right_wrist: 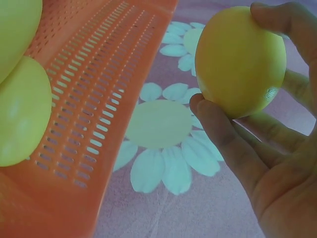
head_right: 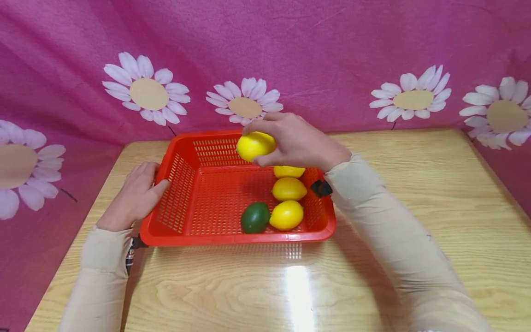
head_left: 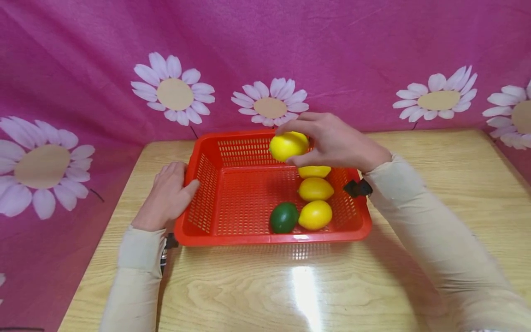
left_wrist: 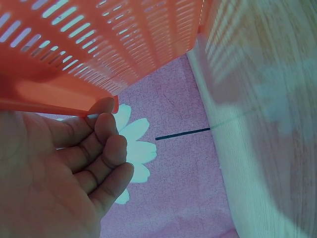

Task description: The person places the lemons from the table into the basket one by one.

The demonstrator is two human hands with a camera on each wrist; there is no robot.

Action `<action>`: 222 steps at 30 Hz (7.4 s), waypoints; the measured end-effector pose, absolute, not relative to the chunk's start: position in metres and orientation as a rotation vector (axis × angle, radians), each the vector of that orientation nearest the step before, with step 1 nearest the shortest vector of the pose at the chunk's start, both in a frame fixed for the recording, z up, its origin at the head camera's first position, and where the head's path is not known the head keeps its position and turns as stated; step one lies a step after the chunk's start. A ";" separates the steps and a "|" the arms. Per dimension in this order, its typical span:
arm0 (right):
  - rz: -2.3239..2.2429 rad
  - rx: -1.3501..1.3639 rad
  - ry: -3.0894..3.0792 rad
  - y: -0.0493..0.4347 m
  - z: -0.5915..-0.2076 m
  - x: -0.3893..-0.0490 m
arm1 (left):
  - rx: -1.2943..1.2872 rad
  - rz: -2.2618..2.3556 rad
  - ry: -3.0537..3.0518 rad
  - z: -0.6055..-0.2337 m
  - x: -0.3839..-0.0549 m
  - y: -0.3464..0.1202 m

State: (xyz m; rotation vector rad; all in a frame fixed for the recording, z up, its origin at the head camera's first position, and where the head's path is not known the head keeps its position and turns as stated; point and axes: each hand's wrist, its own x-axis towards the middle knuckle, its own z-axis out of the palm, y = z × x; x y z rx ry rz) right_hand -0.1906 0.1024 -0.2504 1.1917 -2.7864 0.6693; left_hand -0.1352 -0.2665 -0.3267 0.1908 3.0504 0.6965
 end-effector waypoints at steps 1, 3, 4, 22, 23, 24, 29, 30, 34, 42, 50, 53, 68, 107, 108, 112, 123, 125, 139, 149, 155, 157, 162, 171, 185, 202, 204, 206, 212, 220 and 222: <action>0.665 1.198 -2.784 0.102 -0.251 -0.191 | 0.188 0.700 3.048 -0.327 -0.135 -0.266; 0.660 1.208 -2.778 0.100 -0.252 -0.191 | 0.188 0.707 3.048 -0.327 -0.135 -0.266; 0.661 1.214 -2.779 0.100 -0.252 -0.191 | 0.190 0.709 3.049 -0.327 -0.135 -0.266; 0.601 1.282 -2.811 0.087 -0.269 -0.193 | 0.194 0.714 3.065 -0.328 -0.135 -0.267; 0.596 1.283 -2.824 0.086 -0.270 -0.193 | 0.193 0.714 3.064 -0.328 -0.135 -0.267; 0.591 1.286 -2.835 0.085 -0.271 -0.193 | 0.188 0.715 3.061 -0.328 -0.135 -0.267; 0.577 1.298 -2.892 0.080 -0.276 -0.194 | 0.172 0.722 3.041 -0.327 -0.134 -0.267; 0.579 1.298 -2.905 0.080 -0.277 -0.194 | 0.171 0.722 3.036 -0.327 -0.134 -0.267; 0.574 1.287 -2.961 0.078 -0.279 -0.193 | 0.167 0.725 3.026 -0.327 -0.134 -0.267; 0.597 1.322 -3.000 0.074 -0.284 -0.193 | 0.169 0.713 3.035 -0.326 -0.135 -0.266; 0.560 1.345 -3.035 0.072 -0.289 -0.195 | 0.174 0.701 3.057 -0.328 -0.135 -0.267; 0.547 1.340 -3.052 0.071 -0.290 -0.195 | 0.177 0.700 3.058 -0.328 -0.135 -0.267; 0.469 1.394 -3.080 0.071 -0.298 -0.197 | 0.194 0.690 3.075 -0.328 -0.136 -0.266; 0.415 1.511 -3.219 0.067 -0.310 -0.199 | 0.186 0.703 3.054 -0.326 -0.134 -0.265; 0.409 1.510 -3.224 0.067 -0.310 -0.199 | 0.187 0.705 3.054 -0.326 -0.134 -0.265; 0.387 1.516 -3.233 0.066 -0.311 -0.199 | 0.197 0.715 3.057 -0.326 -0.133 -0.266; 0.332 1.537 -3.264 0.064 -0.315 -0.199 | 0.211 0.709 3.090 -0.327 -0.133 -0.266; 0.333 1.544 -3.260 0.064 -0.314 -0.199 | 0.213 0.709 3.091 -0.328 -0.133 -0.266; 0.405 1.571 -3.214 0.065 -0.313 -0.200 | 0.227 0.706 3.081 -0.328 -0.134 -0.266; 0.437 1.523 -3.205 0.065 -0.311 -0.199 | 0.255 0.698 3.093 -0.329 -0.136 -0.267; 0.458 1.491 -3.185 0.065 -0.310 -0.199 | 0.263 0.695 3.104 -0.329 -0.135 -0.267; 0.467 1.485 -3.176 0.065 -0.310 -0.199 | 0.264 0.695 3.105 -0.329 -0.135 -0.267; 0.465 1.468 -3.172 0.065 -0.309 -0.199 | 0.260 0.696 3.096 -0.328 -0.135 -0.267; 0.429 1.480 -3.116 0.065 -0.305 -0.200 | 0.251 0.704 3.085 -0.327 -0.134 -0.266; 0.401 1.505 -3.053 0.067 -0.294 -0.196 | 0.219 0.703 3.067 -0.329 -0.134 -0.266; 0.424 1.445 -3.000 0.076 -0.269 -0.191 | 0.221 0.704 3.079 -0.329 -0.133 -0.265; 0.433 1.441 -2.987 0.078 -0.266 -0.191 | 0.224 0.703 3.079 -0.329 -0.133 -0.266; 0.448 1.434 -2.979 0.081 -0.264 -0.191 | 0.225 0.700 3.078 -0.329 -0.133 -0.266; 0.439 1.423 -2.924 0.090 -0.261 -0.193 | 0.231 0.693 3.082 -0.328 -0.134 -0.266; 0.451 1.388 -2.923 0.100 -0.258 -0.194 | 0.237 0.695 3.082 -0.327 -0.132 -0.265; 0.468 1.376 -2.931 0.103 -0.257 -0.194 | 0.238 0.698 3.083 -0.327 -0.132 -0.264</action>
